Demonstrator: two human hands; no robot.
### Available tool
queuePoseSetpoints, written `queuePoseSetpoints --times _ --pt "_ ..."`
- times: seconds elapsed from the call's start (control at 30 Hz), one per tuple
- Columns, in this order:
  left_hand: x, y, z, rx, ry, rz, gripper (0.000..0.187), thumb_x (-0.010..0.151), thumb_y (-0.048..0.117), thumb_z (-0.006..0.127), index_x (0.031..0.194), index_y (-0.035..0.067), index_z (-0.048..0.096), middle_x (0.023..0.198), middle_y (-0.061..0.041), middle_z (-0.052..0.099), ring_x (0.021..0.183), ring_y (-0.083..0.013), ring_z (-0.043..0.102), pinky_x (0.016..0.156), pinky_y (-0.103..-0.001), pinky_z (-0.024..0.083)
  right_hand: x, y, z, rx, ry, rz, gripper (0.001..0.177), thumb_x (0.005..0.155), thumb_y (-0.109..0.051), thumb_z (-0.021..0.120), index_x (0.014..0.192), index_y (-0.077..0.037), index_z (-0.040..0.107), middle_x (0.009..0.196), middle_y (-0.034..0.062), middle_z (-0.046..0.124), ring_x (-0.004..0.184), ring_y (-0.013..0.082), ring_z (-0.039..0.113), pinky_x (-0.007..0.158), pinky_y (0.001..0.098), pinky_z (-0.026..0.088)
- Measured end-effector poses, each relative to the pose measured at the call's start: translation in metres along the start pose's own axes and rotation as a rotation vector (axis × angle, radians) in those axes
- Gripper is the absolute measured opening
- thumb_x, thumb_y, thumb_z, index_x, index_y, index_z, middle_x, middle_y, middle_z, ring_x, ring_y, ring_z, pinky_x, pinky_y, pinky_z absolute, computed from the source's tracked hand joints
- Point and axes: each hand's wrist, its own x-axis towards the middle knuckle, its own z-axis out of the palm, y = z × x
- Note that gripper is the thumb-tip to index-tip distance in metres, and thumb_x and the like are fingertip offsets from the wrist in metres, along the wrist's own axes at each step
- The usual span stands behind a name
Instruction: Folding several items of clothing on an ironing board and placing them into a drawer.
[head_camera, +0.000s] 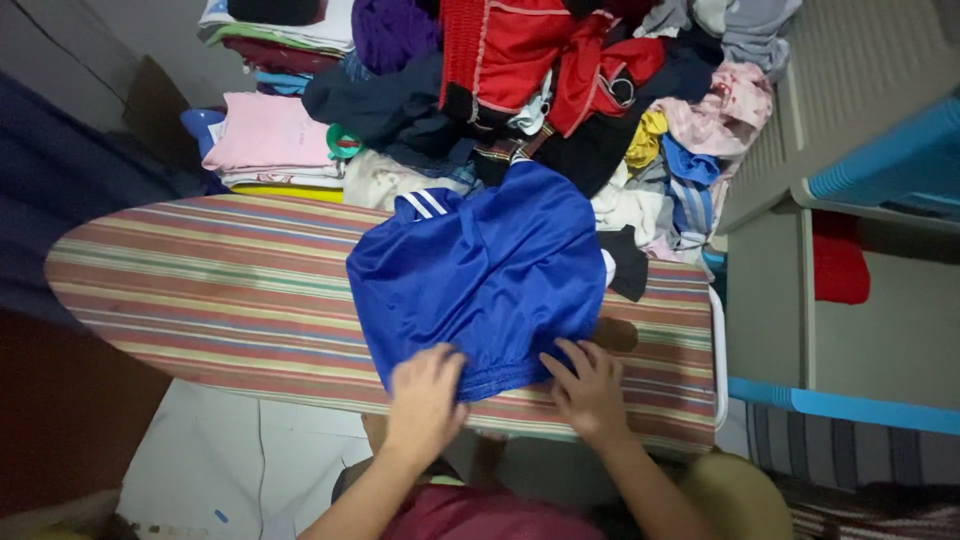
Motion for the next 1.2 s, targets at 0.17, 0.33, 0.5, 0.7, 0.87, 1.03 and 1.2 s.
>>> queuePoseSetpoints --times 0.17,0.33,0.5,0.7,0.87,1.03,1.2 --pt "0.011 0.006 0.038 -0.081 -0.27 0.106 0.067 0.074 0.01 0.074 0.137 0.005 0.051 0.124 -0.015 0.056 0.105 -0.0339 0.058 0.09 -0.043 0.05 -0.003 0.022 0.017 0.03 -0.025 -0.046 0.041 0.082 -0.019 0.07 0.123 -0.017 0.068 0.123 0.008 0.064 0.116 0.0321 0.056 0.097 0.0526 0.042" --pt "0.019 0.0 0.04 -0.039 -0.399 0.078 0.067 0.079 0.012 0.071 0.142 0.011 0.049 0.114 -0.015 0.056 0.101 -0.036 0.059 0.082 -0.045 0.054 0.01 0.035 0.007 0.072 -0.178 0.063 0.033 0.088 -0.014 0.066 0.121 -0.016 0.069 0.114 0.0082 0.065 0.109 0.0286 0.06 0.093 0.0458 0.046" --pt "0.066 0.004 -0.005 -0.128 -0.45 0.408 0.051 0.085 0.01 0.064 0.127 0.037 0.068 0.121 -0.02 0.054 0.096 -0.041 0.059 0.071 -0.049 0.056 0.071 0.048 -0.061 0.371 0.195 0.146 0.014 0.092 -0.011 0.067 0.104 -0.009 0.071 0.103 0.0109 0.069 0.098 0.0301 0.066 0.086 0.0414 0.051" --pt "0.169 0.033 -0.101 0.075 -0.223 0.512 0.059 0.069 -0.001 0.064 0.118 0.031 0.072 0.106 -0.012 0.058 0.102 -0.0402 0.058 0.083 -0.05 0.049 0.155 0.041 -0.182 0.445 0.48 0.128 0.015 0.089 -0.01 0.072 0.103 -0.004 0.071 0.1 0.0105 0.071 0.092 0.0244 0.069 0.075 0.0337 0.052" --pt "0.223 0.054 -0.163 -0.067 -0.14 0.476 0.058 0.066 -0.009 0.06 0.111 0.026 0.072 0.106 -0.016 0.056 0.105 -0.039 0.058 0.089 -0.045 0.05 0.188 0.078 -0.222 0.703 0.631 0.2 0.017 0.091 -0.012 0.076 0.105 -0.006 0.068 0.094 0.0033 0.071 0.087 0.0127 0.066 0.078 0.0261 0.052" --pt "0.255 0.085 -0.201 -0.124 -0.186 0.44 0.063 0.067 -0.01 0.053 0.115 0.026 0.071 0.105 -0.017 0.057 0.104 -0.0379 0.061 0.089 -0.044 0.052 0.203 0.085 -0.258 1.102 0.677 0.18 0.021 0.09 -0.012 0.077 0.107 -0.009 0.067 0.095 -0.002 0.068 0.085 0.0063 0.062 0.076 0.0219 0.05" --pt "0.296 0.073 -0.152 -0.253 -0.246 0.237 0.067 0.077 0.012 0.055 0.142 0.025 0.056 0.115 -0.024 0.064 0.105 -0.0422 0.063 0.091 -0.048 0.05 0.184 0.035 -0.278 0.753 0.731 0.237 0.02 0.088 -0.017 0.08 0.099 -0.006 0.067 0.087 0.0017 0.068 0.079 0.0102 0.061 0.071 0.0259 0.05"
